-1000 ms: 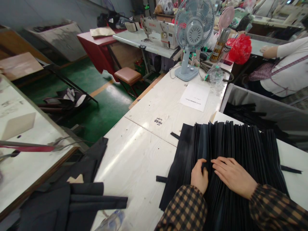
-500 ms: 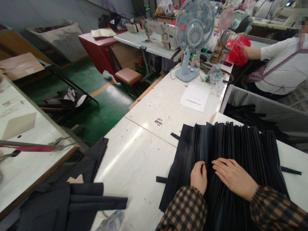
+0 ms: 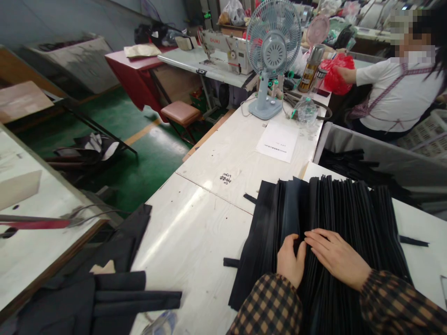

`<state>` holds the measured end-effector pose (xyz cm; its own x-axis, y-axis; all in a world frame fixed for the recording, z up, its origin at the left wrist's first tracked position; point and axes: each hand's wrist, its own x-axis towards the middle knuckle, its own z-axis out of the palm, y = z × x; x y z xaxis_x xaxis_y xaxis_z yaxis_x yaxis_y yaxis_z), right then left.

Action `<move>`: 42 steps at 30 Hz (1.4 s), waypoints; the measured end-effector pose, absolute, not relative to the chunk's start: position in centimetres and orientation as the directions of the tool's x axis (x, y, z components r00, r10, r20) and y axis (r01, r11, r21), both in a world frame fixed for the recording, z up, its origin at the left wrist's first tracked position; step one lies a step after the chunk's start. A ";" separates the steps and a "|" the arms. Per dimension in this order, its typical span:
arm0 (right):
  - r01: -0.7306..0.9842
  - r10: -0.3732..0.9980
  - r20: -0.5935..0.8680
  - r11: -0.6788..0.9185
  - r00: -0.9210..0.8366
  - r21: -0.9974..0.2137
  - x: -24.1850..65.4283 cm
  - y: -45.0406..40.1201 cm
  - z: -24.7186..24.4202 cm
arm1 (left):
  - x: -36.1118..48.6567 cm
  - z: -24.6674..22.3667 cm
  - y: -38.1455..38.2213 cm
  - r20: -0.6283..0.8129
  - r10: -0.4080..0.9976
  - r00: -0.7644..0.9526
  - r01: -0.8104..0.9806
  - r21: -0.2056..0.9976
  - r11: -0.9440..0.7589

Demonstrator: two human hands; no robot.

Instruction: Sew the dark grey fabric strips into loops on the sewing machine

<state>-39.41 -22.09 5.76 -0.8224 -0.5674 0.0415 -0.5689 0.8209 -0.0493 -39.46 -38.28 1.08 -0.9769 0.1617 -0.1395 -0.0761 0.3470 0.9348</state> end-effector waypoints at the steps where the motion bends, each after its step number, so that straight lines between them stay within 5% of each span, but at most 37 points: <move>1: -0.569 -0.566 0.056 0.821 -0.822 -0.045 -39.4 -22.0 5.8 | -39.4 0.9 -38.2 -0.155 0.170 -0.973 -0.090 0.937 0.339; 8: -0.580 -0.577 0.067 0.814 -0.814 -0.039 -39.3 -21.9 5.6 | -39.7 -0.3 -38.6 -0.244 0.116 -0.963 -0.195 0.924 0.328; 17: -0.571 -0.567 0.075 0.819 -0.821 -0.057 -39.2 -21.8 5.4 | -40.1 -1.7 -39.1 -0.295 0.214 -0.931 -0.246 0.942 0.228; 36: -0.579 -0.573 0.093 0.814 -0.814 -0.050 -39.4 -21.9 5.6 | -40.7 1.0 -39.0 -0.137 0.080 -0.987 -0.086 0.885 0.458; 42: -0.551 -0.549 0.057 0.832 -0.834 -0.061 -39.4 -21.8 5.5 | -39.3 2.7 -38.8 -0.129 0.246 -0.961 -0.033 0.932 0.360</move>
<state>-39.39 -21.80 5.50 -0.8341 -0.5487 0.0570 -0.5515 0.8320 -0.0610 -39.30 -38.82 2.66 -0.9606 0.2462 -0.1288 -0.0328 0.3599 0.9324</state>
